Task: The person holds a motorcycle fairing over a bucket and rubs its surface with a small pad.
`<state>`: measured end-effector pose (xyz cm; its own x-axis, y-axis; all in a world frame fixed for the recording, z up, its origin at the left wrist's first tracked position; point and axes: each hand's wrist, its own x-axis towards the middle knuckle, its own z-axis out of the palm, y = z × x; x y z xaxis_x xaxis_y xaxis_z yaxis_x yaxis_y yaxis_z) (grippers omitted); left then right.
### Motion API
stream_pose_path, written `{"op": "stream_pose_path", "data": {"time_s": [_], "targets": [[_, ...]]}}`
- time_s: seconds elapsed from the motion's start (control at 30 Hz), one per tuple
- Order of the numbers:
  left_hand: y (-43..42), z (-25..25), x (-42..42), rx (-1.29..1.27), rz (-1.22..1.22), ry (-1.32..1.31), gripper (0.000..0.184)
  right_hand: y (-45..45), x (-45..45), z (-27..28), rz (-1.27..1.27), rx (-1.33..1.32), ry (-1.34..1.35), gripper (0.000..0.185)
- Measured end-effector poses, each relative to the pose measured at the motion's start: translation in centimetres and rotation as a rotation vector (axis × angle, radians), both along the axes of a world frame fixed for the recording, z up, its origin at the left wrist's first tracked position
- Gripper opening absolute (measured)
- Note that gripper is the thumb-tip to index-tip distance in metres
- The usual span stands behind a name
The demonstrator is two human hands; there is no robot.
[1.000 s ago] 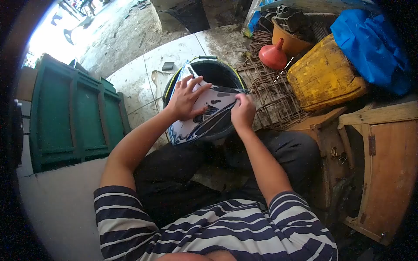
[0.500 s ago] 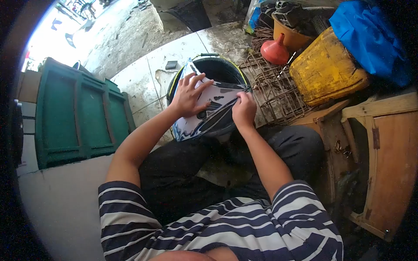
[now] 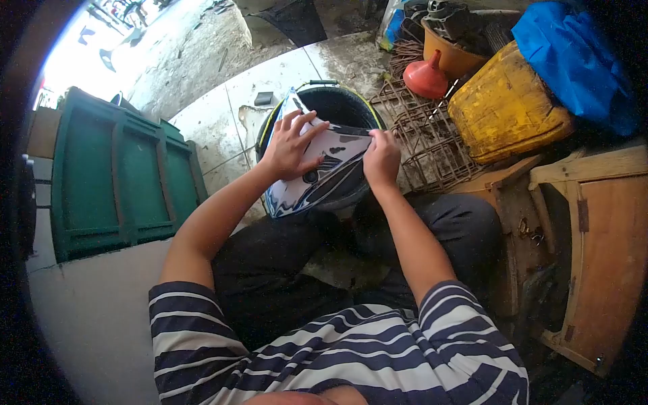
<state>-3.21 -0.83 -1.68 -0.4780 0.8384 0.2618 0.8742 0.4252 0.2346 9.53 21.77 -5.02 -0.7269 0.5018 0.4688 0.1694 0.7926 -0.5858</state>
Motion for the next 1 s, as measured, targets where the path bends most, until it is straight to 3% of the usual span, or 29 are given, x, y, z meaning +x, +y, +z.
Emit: {"op": "stream_pose_path", "data": {"time_s": [0.07, 0.23, 0.37, 0.53, 0.77, 0.8, 0.9, 1.0], "targets": [[-0.1, 0.0, 0.1, 0.012, -0.005, 0.012, 0.077, -1.6, 1.4, -0.2, 0.076, 0.011, -0.033, 0.014], [0.1, 0.1, 0.1, 0.001, -0.007, 0.008, 0.077, 1.3, -1.4, 0.5, -0.026, -0.034, 0.034, 0.014], [0.2, 0.1, 0.2, -0.019, -0.007, 0.024, 0.077, -1.9, 1.1, 0.2, 0.088, -0.009, -0.058, 0.016], [0.0, 0.2, 0.2, -0.023, -0.009, 0.003, 0.078, 1.0, -1.1, 0.1, -0.047, 0.042, -0.044, 0.018], [0.2, 0.5, 0.2, -0.025, -0.007, 0.02, 0.077, 1.1, -0.1, 0.2, 0.076, 0.062, -0.073, 0.017], [0.4, 0.5, 0.3, -0.032, -0.005, 0.014, 0.077, 0.9, -0.4, 0.9, 0.017, -0.035, -0.077, 0.013], [0.1, 0.5, 0.3, -0.032, -0.006, -0.002, 0.077, -0.5, 0.6, 0.1, 0.07, 0.145, -0.049, 0.014], [0.4, 0.5, 0.2, -0.033, -0.003, 0.005, 0.078, 0.1, 0.5, 0.0, 0.068, 0.085, -0.031, 0.014]]}}
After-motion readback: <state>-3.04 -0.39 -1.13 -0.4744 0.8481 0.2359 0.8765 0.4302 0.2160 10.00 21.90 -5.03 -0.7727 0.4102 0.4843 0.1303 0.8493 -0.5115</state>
